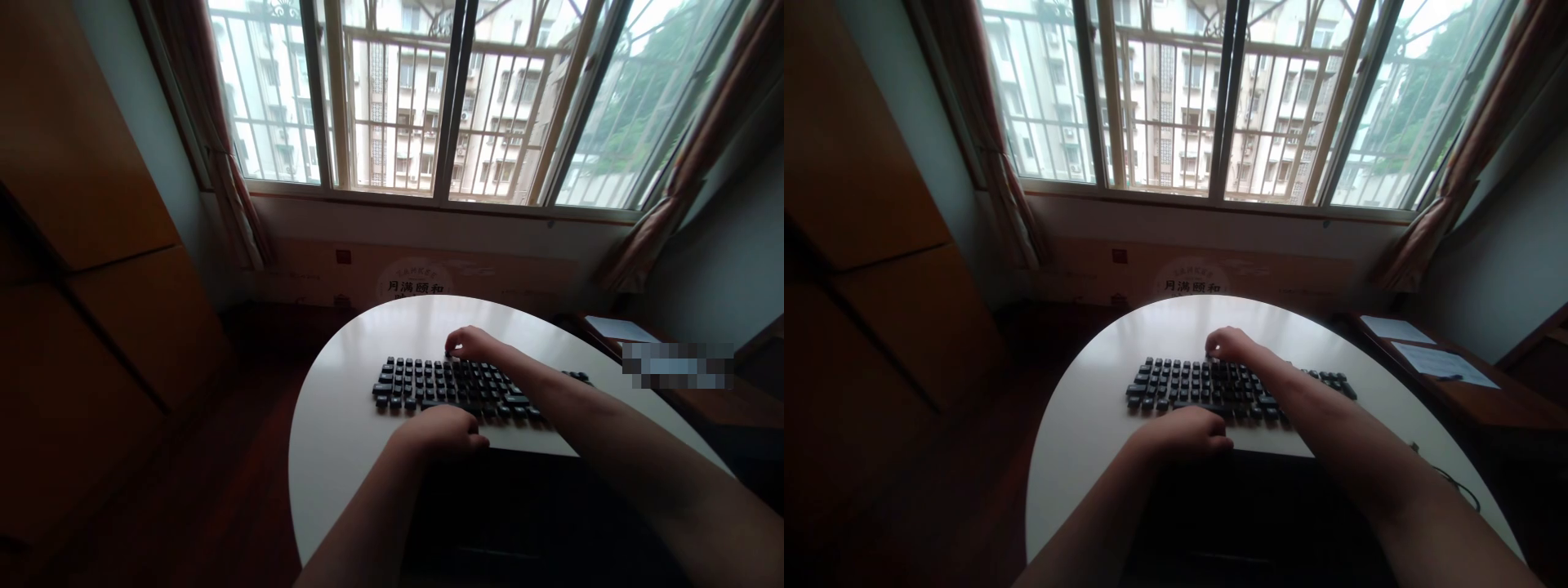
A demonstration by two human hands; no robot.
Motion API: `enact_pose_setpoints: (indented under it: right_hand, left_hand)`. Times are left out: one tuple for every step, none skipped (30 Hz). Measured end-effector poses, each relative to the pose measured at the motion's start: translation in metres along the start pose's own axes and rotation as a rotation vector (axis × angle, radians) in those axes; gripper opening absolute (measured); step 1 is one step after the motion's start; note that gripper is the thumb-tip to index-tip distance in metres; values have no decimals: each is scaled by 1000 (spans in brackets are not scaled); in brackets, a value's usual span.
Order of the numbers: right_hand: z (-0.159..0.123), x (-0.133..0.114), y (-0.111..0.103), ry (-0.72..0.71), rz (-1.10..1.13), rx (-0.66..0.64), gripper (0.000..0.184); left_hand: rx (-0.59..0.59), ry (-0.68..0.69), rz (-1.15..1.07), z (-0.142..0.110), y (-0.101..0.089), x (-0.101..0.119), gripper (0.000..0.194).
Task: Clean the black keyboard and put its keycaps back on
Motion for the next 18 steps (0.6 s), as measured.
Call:
enact_pose_setpoints:
  right_hand:
    - [0,-2,0,-4,-3,15,21]
    - [1,-4,0,-9,-4,32,21]
    - [1,-6,-1,-14,-3,50,20]
    - [0,-9,-3,-20,1,71,20]
    - [-2,-12,-7,-26,8,94,19]
    - [-4,-15,-12,-33,17,118,19]
    - [-9,-19,-18,-41,26,143,18]
    - [-15,-23,-24,-48,36,168,19]
    - [-23,-27,-32,-55,44,193,18]
    - [-35,-31,-40,-59,50,216,18]
    - [-48,-36,-48,-64,59,243,17]
    - [-65,-40,-56,-68,72,270,15]
    - [-83,-45,-64,-73,89,298,13]
    - [-103,-50,-72,-85,129,344,12]
    - [-122,-55,-78,-92,171,369,12]
    - [-141,-59,-81,-83,214,380,11]
    - [-158,-63,-82,-68,252,373,10]
    - [-173,-65,-81,-52,280,364,10]
  left_hand:
    - [-1,0,5,0,0,0,34]
    - [-3,-2,7,0,0,0,33]
    - [-5,-4,3,0,0,0,33]
    - [-7,-6,-3,-1,0,0,33]
    - [-9,-7,-12,-1,0,0,34]
    - [-11,-9,-21,-2,-1,0,35]
    - [-10,-10,-32,-2,-1,0,35]
    - [-8,-12,-40,-3,-1,1,36]
    - [-5,-13,-47,-3,-2,1,36]
    - [-1,-15,-51,-3,-2,1,36]
    - [3,-16,-54,-3,-3,1,36]
    - [4,-14,-55,-3,-3,2,36]
    - [2,-10,-56,-3,-3,2,36]
    - [-3,-5,-57,-2,-2,2,35]
    - [-7,-1,-59,-1,-2,2,35]
    - [-11,2,-61,0,-1,2,35]
    - [-13,4,-63,1,-1,2,35]
    - [-13,4,-65,2,0,1,35]
Point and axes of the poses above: each hand's wrist, its own z-axis towards the middle knuckle, its own y-axis out of the palm, x = y × z, the point moved 7 cm from there along z, towards the middle knuckle, and after that the axes turned 5 degrees about z, right-handed, at the moved point
